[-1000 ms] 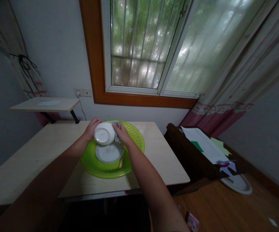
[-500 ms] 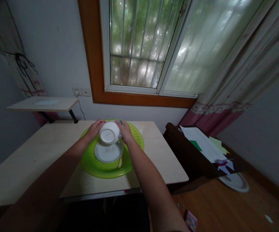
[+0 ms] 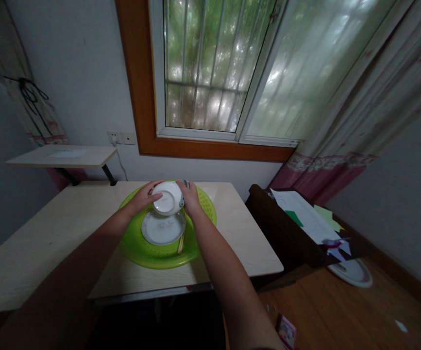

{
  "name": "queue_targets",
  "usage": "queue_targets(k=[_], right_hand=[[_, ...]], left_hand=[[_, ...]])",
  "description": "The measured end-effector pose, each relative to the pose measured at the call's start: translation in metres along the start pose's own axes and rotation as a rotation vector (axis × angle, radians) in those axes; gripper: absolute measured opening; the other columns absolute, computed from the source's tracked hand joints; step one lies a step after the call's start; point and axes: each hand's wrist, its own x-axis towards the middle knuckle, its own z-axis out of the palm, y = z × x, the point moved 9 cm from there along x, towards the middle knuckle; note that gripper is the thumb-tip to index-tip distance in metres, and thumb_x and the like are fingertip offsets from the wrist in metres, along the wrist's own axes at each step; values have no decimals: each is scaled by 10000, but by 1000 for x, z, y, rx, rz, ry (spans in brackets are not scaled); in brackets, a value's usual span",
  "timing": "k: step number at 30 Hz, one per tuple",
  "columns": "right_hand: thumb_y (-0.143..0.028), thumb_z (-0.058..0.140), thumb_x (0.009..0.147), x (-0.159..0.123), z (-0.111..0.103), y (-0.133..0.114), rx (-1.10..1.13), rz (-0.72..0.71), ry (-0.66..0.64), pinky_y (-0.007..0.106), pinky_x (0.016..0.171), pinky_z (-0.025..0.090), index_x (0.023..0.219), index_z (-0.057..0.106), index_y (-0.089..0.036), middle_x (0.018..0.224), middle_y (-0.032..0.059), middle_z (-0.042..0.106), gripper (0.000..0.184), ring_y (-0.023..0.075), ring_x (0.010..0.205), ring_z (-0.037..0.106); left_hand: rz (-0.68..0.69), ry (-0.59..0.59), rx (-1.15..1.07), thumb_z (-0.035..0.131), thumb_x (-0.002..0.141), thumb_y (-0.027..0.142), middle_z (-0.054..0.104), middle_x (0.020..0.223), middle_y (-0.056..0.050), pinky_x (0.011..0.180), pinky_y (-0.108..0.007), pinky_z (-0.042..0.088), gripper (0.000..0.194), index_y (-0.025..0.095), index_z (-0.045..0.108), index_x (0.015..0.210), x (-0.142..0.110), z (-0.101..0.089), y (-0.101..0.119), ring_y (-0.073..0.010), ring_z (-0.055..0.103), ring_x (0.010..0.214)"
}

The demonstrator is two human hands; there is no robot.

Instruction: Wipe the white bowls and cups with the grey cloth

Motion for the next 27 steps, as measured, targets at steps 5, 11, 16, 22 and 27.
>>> queue_targets(k=[5, 11, 16, 22, 27], right_hand=[[-536, 676, 770, 2, 1, 6, -72, -17, -12, 256, 664, 457, 866, 600, -207, 821, -21, 615, 351, 140, 722, 537], [-500, 617, 829, 3, 2, -2, -142, -120, -31, 273, 757, 463, 872, 657, -201, 842, -17, 647, 305, 156, 795, 569], [-501, 616, 867, -2, 3, -22, -252, -262, -60, 339, 901, 467, 970, 745, -199, 1003, 39, 724, 343, 200, 943, 620], [-379, 643, 919, -34, 12, -70, -630, -729, 21, 405, 1006, 425, 934, 789, -245, 1113, 75, 647, 198, 226, 1093, 554], [-339, 685, 899, -51, 44, -69, -923, -865, -177, 432, 942, 415, 1048, 792, -288, 1087, 81, 611, 190, 234, 1013, 513]], left_hand=[[6, 70, -37, 710, 744, 457, 652, 1298, -102, 1107, -393, 404, 528, 199, 665, 1203, 1, -7, -1, -292, 569, 1244], [-38, 122, -145, 694, 766, 502, 638, 1301, -114, 1077, -418, 419, 585, 169, 623, 1241, 2, -15, -14, -291, 573, 1218], [-49, 201, -162, 721, 741, 527, 657, 1253, -116, 1047, -440, 446, 617, 170, 624, 1236, 5, -26, -22, -290, 599, 1166], [-7, 242, -67, 724, 738, 514, 668, 1235, -112, 1039, -452, 465, 587, 180, 643, 1213, 9, -33, -26, -289, 608, 1153], [20, 290, 36, 705, 760, 511, 670, 1223, -120, 1055, -465, 456, 567, 171, 648, 1210, 9, -41, -23, -290, 611, 1153]])
